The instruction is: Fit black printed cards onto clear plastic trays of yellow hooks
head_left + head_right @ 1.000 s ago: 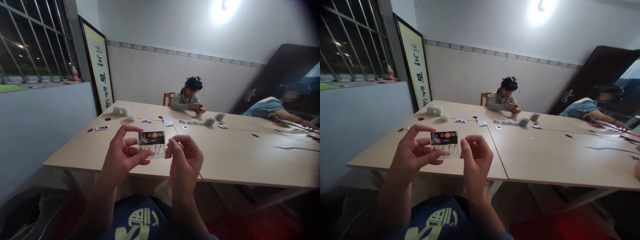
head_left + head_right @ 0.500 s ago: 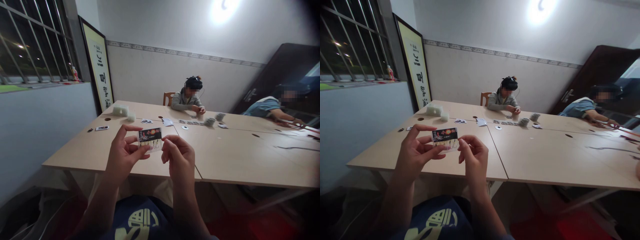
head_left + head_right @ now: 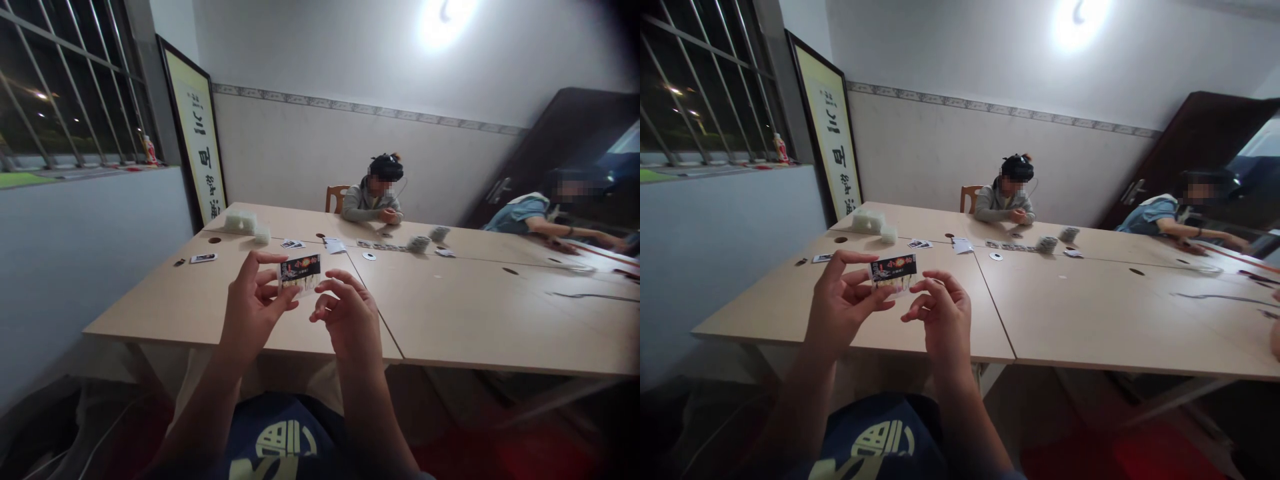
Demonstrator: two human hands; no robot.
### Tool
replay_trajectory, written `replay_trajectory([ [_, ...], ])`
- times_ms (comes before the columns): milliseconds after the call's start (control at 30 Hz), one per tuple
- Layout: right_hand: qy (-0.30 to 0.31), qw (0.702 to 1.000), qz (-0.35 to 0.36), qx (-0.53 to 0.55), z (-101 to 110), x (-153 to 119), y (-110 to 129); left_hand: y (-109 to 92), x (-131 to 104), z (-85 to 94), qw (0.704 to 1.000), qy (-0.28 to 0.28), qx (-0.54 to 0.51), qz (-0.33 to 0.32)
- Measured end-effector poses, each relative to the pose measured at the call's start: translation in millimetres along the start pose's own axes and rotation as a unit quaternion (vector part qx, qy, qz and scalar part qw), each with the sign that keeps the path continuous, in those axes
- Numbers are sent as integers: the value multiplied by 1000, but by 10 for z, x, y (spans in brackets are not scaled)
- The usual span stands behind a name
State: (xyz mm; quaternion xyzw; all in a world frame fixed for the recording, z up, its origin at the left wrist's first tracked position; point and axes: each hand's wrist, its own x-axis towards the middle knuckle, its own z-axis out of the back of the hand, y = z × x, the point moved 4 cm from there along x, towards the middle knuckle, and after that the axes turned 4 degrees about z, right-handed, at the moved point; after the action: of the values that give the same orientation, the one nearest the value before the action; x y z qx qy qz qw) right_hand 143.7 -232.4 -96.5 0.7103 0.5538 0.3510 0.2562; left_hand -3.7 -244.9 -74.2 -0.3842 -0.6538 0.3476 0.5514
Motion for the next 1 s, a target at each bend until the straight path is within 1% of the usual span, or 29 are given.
replay_trajectory([
  [167, 50, 998, -35, 29, -9, -100, -21, -23, -12, -11, 1000, -5, -6, -11],
  [267, 60, 995, -66, 52, -28, -144, -36, -15, -16, -8, 1000, -13, -5, -17],
  [367, 47, 993, -83, 72, -49, -170, -40, 6, -8, -8, 1000, -15, 2, -23],
  [533, 0, 990, -103, 98, -70, -216, -25, 28, -5, 0, 999, -14, 24, -31],
  [633, -8, 989, -105, 101, -87, -214, -27, 28, -14, 4, 999, -12, 26, -33],
  [700, -10, 992, -89, 94, -92, -177, -42, 29, -16, -3, 999, -6, 26, -30],
  [800, -20, 997, -44, 67, -80, -78, -85, 29, -12, -18, 999, 9, 36, -28],
  [900, -14, 1000, 8, 14, -65, 29, -130, 34, -2, -13, 998, 11, 55, -36],
  [1000, -2, 996, 71, -45, -43, 106, -149, 57, 12, -6, 995, 12, 79, -59],
])
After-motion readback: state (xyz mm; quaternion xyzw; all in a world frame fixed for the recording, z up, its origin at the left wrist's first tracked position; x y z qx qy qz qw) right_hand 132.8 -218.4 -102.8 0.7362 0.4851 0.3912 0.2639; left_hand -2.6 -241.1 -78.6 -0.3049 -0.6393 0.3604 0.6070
